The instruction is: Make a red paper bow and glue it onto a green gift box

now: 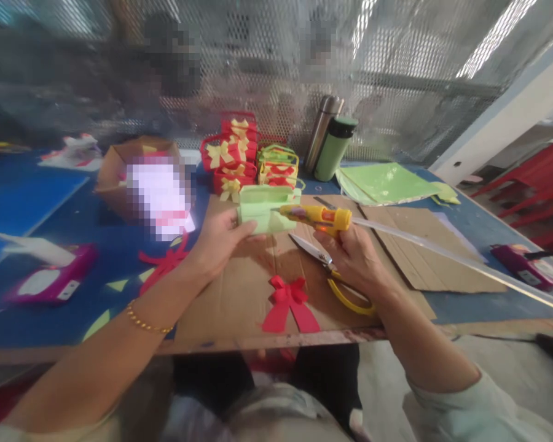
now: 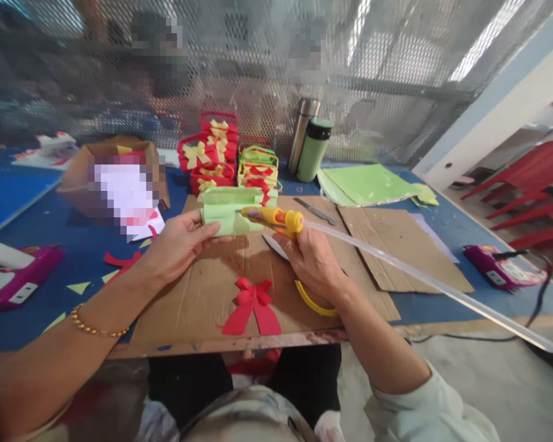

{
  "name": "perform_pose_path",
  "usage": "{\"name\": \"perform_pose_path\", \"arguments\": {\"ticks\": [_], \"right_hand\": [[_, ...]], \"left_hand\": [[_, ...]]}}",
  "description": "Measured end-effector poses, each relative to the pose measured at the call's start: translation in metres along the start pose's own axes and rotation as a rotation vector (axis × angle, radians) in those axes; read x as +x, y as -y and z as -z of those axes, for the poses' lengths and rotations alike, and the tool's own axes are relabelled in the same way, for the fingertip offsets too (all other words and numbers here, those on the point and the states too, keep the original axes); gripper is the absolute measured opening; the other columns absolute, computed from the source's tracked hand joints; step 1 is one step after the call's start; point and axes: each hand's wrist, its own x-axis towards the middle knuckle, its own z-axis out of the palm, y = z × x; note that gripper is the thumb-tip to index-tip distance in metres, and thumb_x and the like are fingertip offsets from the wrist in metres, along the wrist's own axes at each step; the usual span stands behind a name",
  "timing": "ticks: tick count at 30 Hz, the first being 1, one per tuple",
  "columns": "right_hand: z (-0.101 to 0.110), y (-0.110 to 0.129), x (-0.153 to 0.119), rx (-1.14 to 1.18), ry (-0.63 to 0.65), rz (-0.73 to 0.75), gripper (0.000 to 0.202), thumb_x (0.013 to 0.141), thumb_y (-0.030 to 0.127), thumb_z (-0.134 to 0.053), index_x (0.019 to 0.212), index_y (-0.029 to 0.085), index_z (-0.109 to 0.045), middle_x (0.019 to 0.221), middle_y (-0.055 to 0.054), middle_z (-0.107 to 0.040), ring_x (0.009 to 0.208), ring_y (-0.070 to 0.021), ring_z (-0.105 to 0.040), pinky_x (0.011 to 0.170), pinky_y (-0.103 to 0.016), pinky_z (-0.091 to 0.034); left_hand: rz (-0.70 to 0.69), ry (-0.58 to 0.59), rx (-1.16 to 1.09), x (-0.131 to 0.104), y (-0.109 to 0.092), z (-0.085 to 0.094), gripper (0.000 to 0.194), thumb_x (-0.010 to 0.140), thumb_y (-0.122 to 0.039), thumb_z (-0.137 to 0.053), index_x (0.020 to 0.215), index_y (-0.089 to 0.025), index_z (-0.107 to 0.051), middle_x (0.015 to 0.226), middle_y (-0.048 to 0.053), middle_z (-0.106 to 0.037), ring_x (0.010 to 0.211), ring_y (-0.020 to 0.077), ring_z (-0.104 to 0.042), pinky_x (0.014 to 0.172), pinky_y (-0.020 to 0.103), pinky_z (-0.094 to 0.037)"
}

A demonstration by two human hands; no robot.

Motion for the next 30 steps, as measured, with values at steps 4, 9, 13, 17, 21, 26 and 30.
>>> {"name": "perform_pose_path", "arguments": {"ticks": [4,9,13,17,21,26,30], "right_hand": [[0.003,0.006,0.002,0.020,0.046,0.016,0.037,0.103,0.050,-0.044,0.104,0.022,-0.068,0.087,-0.008,-0.069,0.082,-0.0257,-0.066,0.075,-0.037,-0.050],[0.008,0.007,0.007,-0.023,0.050,-0.001,0.042,0.102,0.056,-0.046,0.095,0.020,-0.066,0.082,-0.007,-0.067,0.075,-0.0238,-0.064,0.072,-0.037,-0.049],[0.009,0.003,0.008,-0.029,0.026,0.005,0.043,0.102,0.057,-0.045,0.094,0.020,-0.065,0.085,-0.008,-0.068,0.078,-0.0237,-0.063,0.073,-0.037,-0.049],[0.007,0.003,0.007,-0.020,0.020,0.032,0.041,0.102,0.056,-0.045,0.089,0.021,-0.063,0.079,-0.007,-0.067,0.072,-0.0225,-0.060,0.068,-0.036,-0.046],[0.004,0.001,0.004,0.000,0.064,0.037,0.037,0.101,0.053,-0.047,0.083,0.022,-0.060,0.074,-0.006,-0.064,0.066,-0.0215,-0.056,0.064,-0.034,-0.042],[0.000,0.003,0.004,0.033,-0.008,0.043,0.039,0.100,0.054,-0.047,0.076,0.025,-0.054,0.063,-0.002,-0.055,0.056,-0.0192,-0.047,0.057,-0.033,-0.036],[-0.001,0.005,0.003,0.043,-0.034,0.039,0.041,0.102,0.054,-0.046,0.073,0.025,-0.054,0.059,0.000,-0.051,0.053,-0.0180,-0.044,0.055,-0.033,-0.036]], "left_hand": [[-0.020,0.007,0.003,0.001,-0.003,-0.003,0.035,0.069,-0.022,-0.089,0.101,-0.012,-0.078,0.110,0.012,-0.079,0.114,0.0299,-0.072,0.094,0.040,-0.064],[-0.014,-0.016,0.034,0.001,-0.007,-0.006,0.029,0.073,-0.022,-0.086,0.100,-0.013,-0.078,0.114,0.011,-0.078,0.120,0.0308,-0.069,0.096,0.039,-0.063],[-0.039,0.002,0.050,0.001,-0.006,-0.005,0.035,0.072,-0.025,-0.087,0.105,-0.015,-0.078,0.116,0.011,-0.078,0.122,0.0307,-0.068,0.097,0.039,-0.063],[-0.020,0.027,0.054,0.000,-0.003,-0.004,0.038,0.069,-0.029,-0.090,0.102,-0.013,-0.078,0.113,0.011,-0.079,0.119,0.0314,-0.070,0.096,0.042,-0.063],[0.006,0.022,0.028,0.000,-0.002,-0.002,0.040,0.067,-0.031,-0.092,0.100,-0.012,-0.077,0.111,0.012,-0.079,0.111,0.0302,-0.073,0.094,0.043,-0.064],[0.002,0.013,0.002,0.000,-0.004,0.000,0.040,0.066,-0.032,-0.092,0.099,-0.014,-0.077,0.111,0.012,-0.080,0.108,0.0288,-0.074,0.093,0.041,-0.064],[0.017,0.010,0.015,-0.001,-0.004,0.000,0.040,0.068,-0.030,-0.091,0.102,-0.012,-0.077,0.112,0.012,-0.079,0.109,0.0283,-0.073,0.095,0.041,-0.062]]}}
